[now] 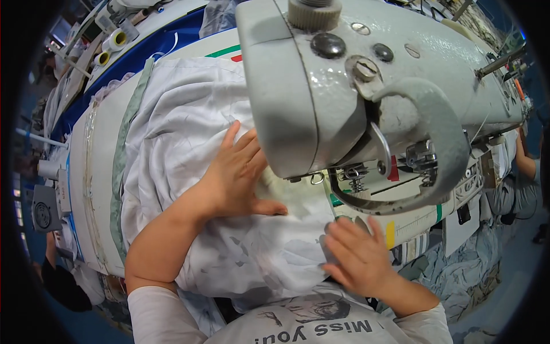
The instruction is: Sewing fabric edges together using an industrial sewing machine to manufacture pillowcases.
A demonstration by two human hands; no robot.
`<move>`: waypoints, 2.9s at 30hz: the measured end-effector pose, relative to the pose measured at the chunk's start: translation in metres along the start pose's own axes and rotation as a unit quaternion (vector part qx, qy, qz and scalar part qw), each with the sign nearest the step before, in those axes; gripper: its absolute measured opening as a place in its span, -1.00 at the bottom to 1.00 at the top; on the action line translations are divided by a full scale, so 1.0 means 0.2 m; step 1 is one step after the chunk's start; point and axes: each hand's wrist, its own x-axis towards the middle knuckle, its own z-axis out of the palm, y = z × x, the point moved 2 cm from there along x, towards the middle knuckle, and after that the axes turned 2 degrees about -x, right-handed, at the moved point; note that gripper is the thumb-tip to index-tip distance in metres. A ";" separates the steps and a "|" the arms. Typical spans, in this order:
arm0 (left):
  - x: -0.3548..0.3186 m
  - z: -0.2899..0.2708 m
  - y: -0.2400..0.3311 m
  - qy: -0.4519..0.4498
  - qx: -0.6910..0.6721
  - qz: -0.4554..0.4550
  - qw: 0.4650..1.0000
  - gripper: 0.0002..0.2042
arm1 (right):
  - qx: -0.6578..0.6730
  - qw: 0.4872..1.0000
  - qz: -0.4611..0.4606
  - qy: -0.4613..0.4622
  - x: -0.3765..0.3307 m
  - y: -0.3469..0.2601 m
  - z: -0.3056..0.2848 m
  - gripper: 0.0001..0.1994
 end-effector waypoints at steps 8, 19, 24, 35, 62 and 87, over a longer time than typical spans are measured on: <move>0.03 -0.04 -0.05 -0.098 -0.018 -0.032 0.995 -0.23 | -0.017 1.000 -0.025 0.005 -0.09 -0.14 0.17 -0.48; 0.01 -0.01 0.00 -0.111 0.002 -0.013 0.994 -0.24 | -0.012 0.998 -0.041 0.037 -0.15 -0.12 0.20 -0.57; 0.00 -0.01 0.01 -0.094 0.062 0.030 0.993 -0.31 | -0.014 0.998 -0.042 0.040 -0.17 -0.12 0.21 -0.60; -0.10 0.04 0.18 -0.078 -0.027 0.060 0.995 -0.25 | -0.020 0.997 0.003 0.070 -0.21 -0.11 0.20 -0.65; -0.10 0.07 0.13 -0.104 -0.018 0.078 0.991 -0.28 | -0.025 0.995 0.020 0.098 -0.21 -0.12 0.22 -0.63; -0.68 -0.22 -0.01 0.156 0.174 -0.304 0.924 -0.38 | 0.140 0.981 0.124 0.045 -0.56 -0.08 0.30 -0.65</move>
